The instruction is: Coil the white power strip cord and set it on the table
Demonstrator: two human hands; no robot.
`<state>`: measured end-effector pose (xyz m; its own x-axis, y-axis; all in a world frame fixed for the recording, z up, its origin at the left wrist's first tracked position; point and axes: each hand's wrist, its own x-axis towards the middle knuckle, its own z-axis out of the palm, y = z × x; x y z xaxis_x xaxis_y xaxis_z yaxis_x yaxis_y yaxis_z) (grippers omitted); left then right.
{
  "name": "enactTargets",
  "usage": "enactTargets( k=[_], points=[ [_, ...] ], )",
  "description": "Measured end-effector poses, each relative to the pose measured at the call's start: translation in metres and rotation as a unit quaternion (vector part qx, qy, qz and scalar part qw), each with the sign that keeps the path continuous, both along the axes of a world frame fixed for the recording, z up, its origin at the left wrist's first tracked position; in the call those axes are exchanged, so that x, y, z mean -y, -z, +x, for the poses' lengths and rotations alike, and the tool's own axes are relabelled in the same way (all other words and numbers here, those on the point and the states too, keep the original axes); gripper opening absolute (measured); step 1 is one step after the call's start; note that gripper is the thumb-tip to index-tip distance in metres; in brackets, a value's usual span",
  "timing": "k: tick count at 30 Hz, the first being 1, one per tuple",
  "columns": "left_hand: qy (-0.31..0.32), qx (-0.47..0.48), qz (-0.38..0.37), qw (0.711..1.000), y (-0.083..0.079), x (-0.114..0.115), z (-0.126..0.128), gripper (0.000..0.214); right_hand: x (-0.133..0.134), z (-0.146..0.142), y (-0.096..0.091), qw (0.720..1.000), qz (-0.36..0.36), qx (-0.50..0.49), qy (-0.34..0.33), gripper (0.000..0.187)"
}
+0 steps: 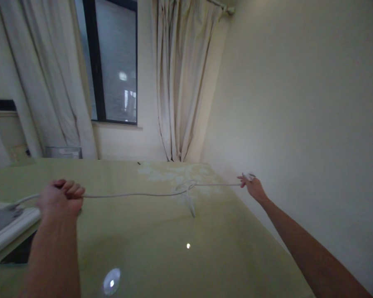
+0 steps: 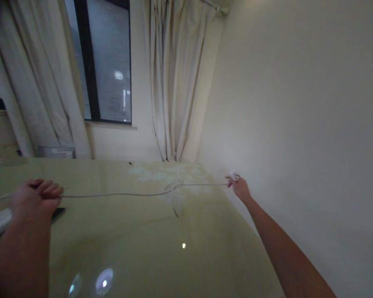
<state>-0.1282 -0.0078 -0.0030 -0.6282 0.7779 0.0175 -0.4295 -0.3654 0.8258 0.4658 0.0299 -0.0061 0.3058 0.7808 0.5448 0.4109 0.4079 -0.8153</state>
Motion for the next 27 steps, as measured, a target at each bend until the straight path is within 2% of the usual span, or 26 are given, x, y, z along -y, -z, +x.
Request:
enactTargets(
  k=[2,4,6,8,10,13,16,18,22,27],
  points=[
    [-0.002,-0.065,-0.045,0.997,0.001,-0.001,0.005,0.033,0.001,0.025,-0.010,0.995,-0.045,-0.063,0.057,0.053],
    [0.032,-0.126,-0.081,0.988,0.000,-0.007,0.027,0.029,0.002,0.023,-0.017,0.986,-0.085,-0.121,0.079,0.054],
    [0.065,-0.154,-0.091,0.982,-0.001,-0.014,0.055,0.027,0.002,-0.003,-0.021,0.974,-0.129,-0.176,0.060,0.054],
    [0.089,-0.216,-0.106,0.967,-0.001,-0.018,0.083,0.028,0.000,-0.043,-0.026,0.960,-0.164,-0.227,0.001,0.054],
    [0.091,-0.346,-0.120,0.926,-0.003,-0.019,0.104,0.031,-0.002,-0.086,-0.030,0.948,-0.182,-0.254,-0.060,0.048],
    [0.081,-0.487,-0.096,0.864,-0.007,-0.015,0.122,0.037,-0.003,-0.147,-0.034,0.925,-0.203,-0.285,-0.150,0.026],
    [0.099,-0.523,-0.078,0.843,-0.010,-0.010,0.132,0.043,0.000,-0.199,-0.026,0.902,-0.199,-0.309,-0.225,0.013],
    [0.104,-0.528,-0.073,0.840,-0.011,-0.008,0.137,0.046,0.003,-0.228,-0.016,0.882,-0.196,-0.320,-0.285,0.023],
    [0.117,-0.563,-0.051,0.816,-0.007,-0.001,0.150,0.045,0.007,-0.268,0.006,0.899,-0.148,-0.264,-0.317,0.039],
    [0.208,-0.611,-0.018,0.763,-0.001,0.009,0.169,0.043,0.010,-0.278,0.012,0.894,-0.137,-0.243,-0.351,0.037]
  ],
)
